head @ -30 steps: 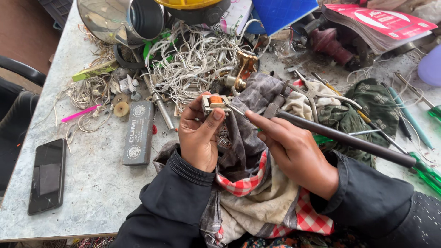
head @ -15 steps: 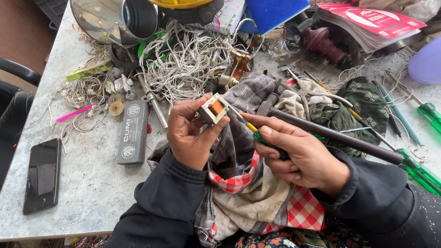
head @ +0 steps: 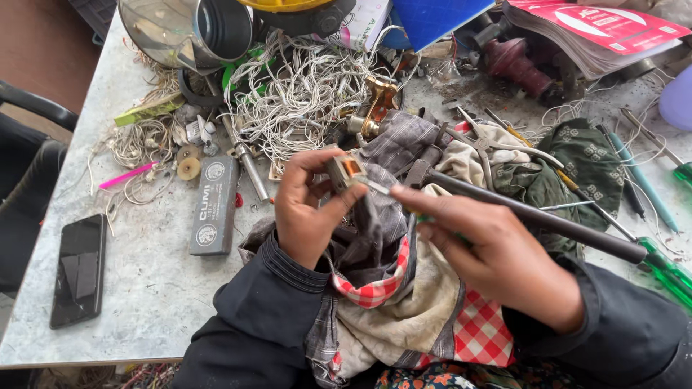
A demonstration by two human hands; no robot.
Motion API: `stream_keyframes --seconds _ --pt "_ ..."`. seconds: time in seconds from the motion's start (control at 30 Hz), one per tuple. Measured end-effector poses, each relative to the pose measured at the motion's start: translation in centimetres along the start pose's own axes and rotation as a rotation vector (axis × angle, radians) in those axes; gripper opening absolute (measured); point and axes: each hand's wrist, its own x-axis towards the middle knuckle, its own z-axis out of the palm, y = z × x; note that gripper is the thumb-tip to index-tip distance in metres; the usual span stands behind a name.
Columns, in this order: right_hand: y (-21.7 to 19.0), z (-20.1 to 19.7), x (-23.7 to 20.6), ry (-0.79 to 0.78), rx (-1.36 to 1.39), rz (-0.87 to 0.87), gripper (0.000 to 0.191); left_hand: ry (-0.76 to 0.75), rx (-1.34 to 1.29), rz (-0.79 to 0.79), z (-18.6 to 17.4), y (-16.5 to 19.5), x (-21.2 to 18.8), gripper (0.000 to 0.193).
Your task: The person disassembles a small electrical component, likely a starter solenoid, using a hammer, screwdriver, and pliers. They remove metal plates and copper coils, then reassemble the unit on a cluttered workbench.
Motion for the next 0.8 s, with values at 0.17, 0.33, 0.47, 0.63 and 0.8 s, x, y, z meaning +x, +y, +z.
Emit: stream_keyframes --seconds 0.17,0.33,0.47,0.63,0.8 --pt "-0.7 0.6 0.3 -0.094 -0.109 0.152 0.062 0.061 0.035 0.013 0.0 -0.4 -0.4 0.045" --pt "-0.9 1.0 0.7 -0.09 -0.123 0.168 0.062 0.099 -0.041 -0.049 0.2 -0.1 -0.5 0.055" --pt "-0.6 1.4 0.5 -0.107 -0.1 0.205 0.067 0.111 -0.118 -0.09 0.5 -0.4 -0.4 0.051" --pt "-0.1 2.2 0.3 -0.07 -0.069 0.17 0.064 0.149 -0.087 -0.069 1.0 -0.8 -0.5 0.05" --pt "0.1 2.9 0.3 -0.019 -0.04 0.152 0.062 0.164 -0.108 -0.042 2.0 -1.3 -0.9 0.049"
